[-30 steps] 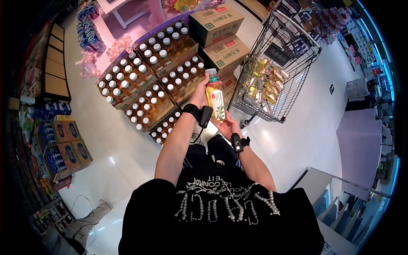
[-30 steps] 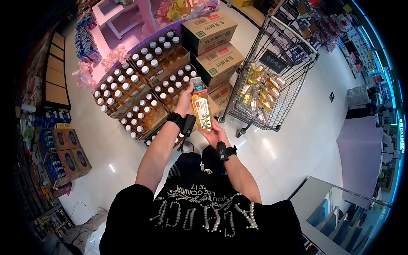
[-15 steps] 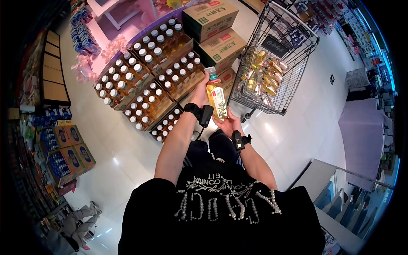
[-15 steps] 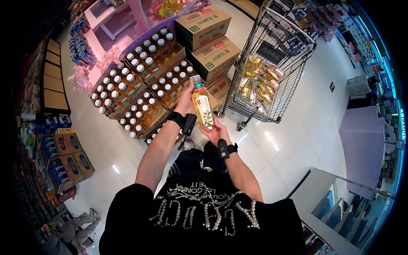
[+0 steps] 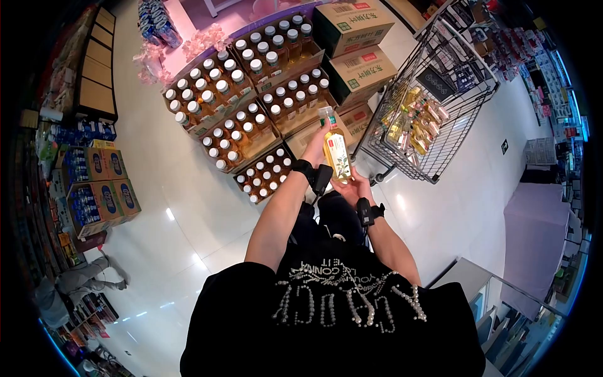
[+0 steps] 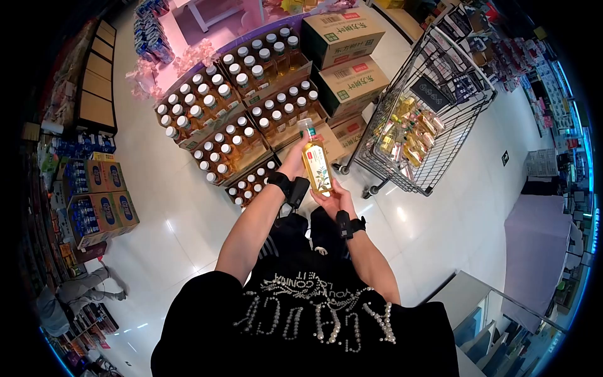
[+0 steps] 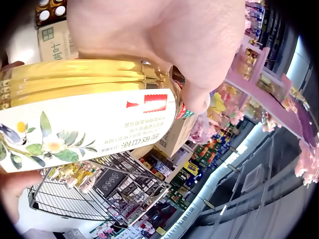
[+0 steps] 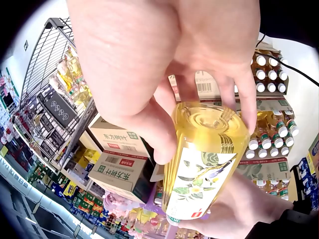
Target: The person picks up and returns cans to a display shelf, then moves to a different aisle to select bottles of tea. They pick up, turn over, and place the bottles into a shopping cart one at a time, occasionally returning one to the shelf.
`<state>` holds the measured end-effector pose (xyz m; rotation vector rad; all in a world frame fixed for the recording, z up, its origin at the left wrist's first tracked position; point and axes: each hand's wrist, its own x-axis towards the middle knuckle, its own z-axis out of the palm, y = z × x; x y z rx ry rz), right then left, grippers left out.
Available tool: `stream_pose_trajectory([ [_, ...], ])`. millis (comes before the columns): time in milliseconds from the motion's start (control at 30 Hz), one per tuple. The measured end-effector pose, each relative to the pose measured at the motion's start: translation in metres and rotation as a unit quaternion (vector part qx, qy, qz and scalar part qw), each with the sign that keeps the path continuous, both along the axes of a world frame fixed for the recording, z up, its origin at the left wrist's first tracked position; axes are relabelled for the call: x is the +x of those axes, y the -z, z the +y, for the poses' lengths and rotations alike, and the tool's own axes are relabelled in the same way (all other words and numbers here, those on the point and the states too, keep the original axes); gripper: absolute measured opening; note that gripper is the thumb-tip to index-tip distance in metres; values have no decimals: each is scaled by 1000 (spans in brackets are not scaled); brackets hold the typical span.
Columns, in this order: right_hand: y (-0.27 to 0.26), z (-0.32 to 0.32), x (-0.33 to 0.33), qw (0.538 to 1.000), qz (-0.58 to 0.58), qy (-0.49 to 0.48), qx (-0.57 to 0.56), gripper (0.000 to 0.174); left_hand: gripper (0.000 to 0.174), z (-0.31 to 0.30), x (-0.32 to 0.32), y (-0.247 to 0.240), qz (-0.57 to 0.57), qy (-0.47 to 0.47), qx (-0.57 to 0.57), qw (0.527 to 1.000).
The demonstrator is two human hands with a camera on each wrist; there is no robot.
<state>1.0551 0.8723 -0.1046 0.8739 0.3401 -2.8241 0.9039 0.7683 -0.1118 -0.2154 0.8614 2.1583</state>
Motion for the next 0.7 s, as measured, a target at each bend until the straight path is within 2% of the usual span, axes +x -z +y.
stream_pose_trajectory([
  [167, 7, -9, 4, 999, -33, -16, 10, 43, 39, -23, 11, 10, -39, -21, 25, 999],
  [233, 11, -11, 2, 996, -2, -83, 36, 43, 42, -31, 16, 12, -38, -53, 8, 998],
  [367, 19, -22, -5, 985, -21, -158, 62, 45, 34, -48, 24, 64, -62, -71, -4, 996],
  [433, 24, -31, -8, 966, -48, -225, 117, 46, 31, -60, 29, 81, -89, -85, 9, 992],
  [533, 40, -46, -20, 951, -67, -270, 135, 45, 31, -80, 38, 98, -94, -117, -52, 987],
  [600, 64, -57, -27, 934, -76, -314, 154, 37, 31, -97, 38, 113, -129, -110, -60, 984],
  [700, 98, -77, -47, 902, -71, -375, 202, 37, 31, -121, 38, 149, -140, -130, -102, 976],
])
